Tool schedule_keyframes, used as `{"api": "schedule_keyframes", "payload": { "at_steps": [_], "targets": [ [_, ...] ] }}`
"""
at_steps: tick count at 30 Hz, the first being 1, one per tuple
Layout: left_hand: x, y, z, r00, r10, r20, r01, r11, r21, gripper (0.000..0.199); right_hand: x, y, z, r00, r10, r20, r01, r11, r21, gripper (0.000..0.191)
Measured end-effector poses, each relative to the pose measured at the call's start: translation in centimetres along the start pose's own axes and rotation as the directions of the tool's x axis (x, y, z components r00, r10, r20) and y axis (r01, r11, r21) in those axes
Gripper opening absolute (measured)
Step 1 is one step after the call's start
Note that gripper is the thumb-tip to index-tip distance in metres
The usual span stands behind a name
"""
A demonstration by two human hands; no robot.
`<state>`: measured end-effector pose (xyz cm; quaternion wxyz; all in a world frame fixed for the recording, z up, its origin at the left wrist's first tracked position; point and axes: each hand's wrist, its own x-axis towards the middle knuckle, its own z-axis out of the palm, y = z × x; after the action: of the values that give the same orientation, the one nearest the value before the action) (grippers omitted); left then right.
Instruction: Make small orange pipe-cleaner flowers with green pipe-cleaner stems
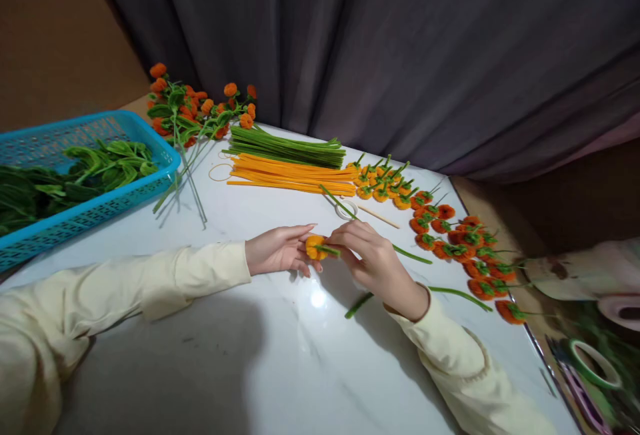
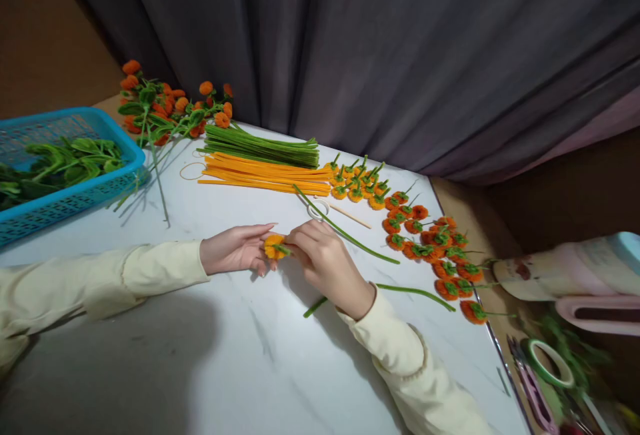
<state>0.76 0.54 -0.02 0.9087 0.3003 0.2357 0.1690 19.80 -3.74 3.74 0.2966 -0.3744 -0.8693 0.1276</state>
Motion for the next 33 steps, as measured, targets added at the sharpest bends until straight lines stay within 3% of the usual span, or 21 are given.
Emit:
{"api": "schedule_keyframes", "payload": {
  "at_steps": [3, 7, 12, 17, 23, 26, 29, 31, 33],
  "targets": [
    [0.1, 0.1, -0.4, 0.998, -0.004, 0.061, 0.01, 0.996, -0.086, 0.03, -0.2, 0.0, 0.1, 0.998, 0.053, -0.016, -0.052, 0.997, 0.052, 0.021],
    [0.1, 0.1, -0.4, 0.997, 0.026, 0.074, -0.021, 0.997, -0.068, 0.031, -0.2, -0.2, 0.1, 0.993, 0.114, -0.011, -0.113, 0.989, 0.099, 0.018],
    [0.1, 0.0, -0.2, 0.996, -0.028, 0.085, 0.036, 0.995, -0.097, 0.033, 0.1, -0.6, -0.1, 0.971, 0.235, 0.034, -0.237, 0.964, 0.123, 0.012],
    [0.0, 0.0, -0.3, 0.995, -0.036, 0.093, 0.045, 0.995, -0.09, 0.026, 0.2, -0.8, -0.1, 0.97, 0.237, 0.047, -0.241, 0.947, 0.214, 0.011],
    [-0.2, 0.2, -0.1, 1.0, 0.007, -0.009, -0.008, 0.997, -0.078, 0.025, 0.3, -0.7, -0.2, 0.952, 0.303, 0.05, -0.305, 0.918, 0.252, 0.01],
    [-0.1, 0.0, 0.0, 0.997, 0.059, -0.048, -0.06, 0.998, -0.028, 0.025, 0.3, 0.0, -0.4, 0.907, 0.392, 0.155, -0.421, 0.82, 0.388, 0.012],
    [0.0, -0.2, -0.1, 0.995, 0.098, -0.013, -0.096, 0.991, 0.095, 0.026, 0.3, 1.0, -0.7, 0.843, 0.391, 0.37, -0.539, 0.62, 0.571, 0.02],
    [0.0, -0.3, 0.0, 0.992, 0.123, -0.02, -0.118, 0.977, 0.177, 0.027, 0.2, 1.6, -0.7, 0.829, 0.402, 0.389, -0.557, 0.533, 0.637, 0.021],
    [0.0, -0.3, 0.2, 0.991, 0.125, -0.042, -0.113, 0.967, 0.228, 0.029, 0.0, 1.9, -0.3, 0.829, 0.451, 0.33, -0.539, 0.489, 0.686, 0.021]
  ]
}}
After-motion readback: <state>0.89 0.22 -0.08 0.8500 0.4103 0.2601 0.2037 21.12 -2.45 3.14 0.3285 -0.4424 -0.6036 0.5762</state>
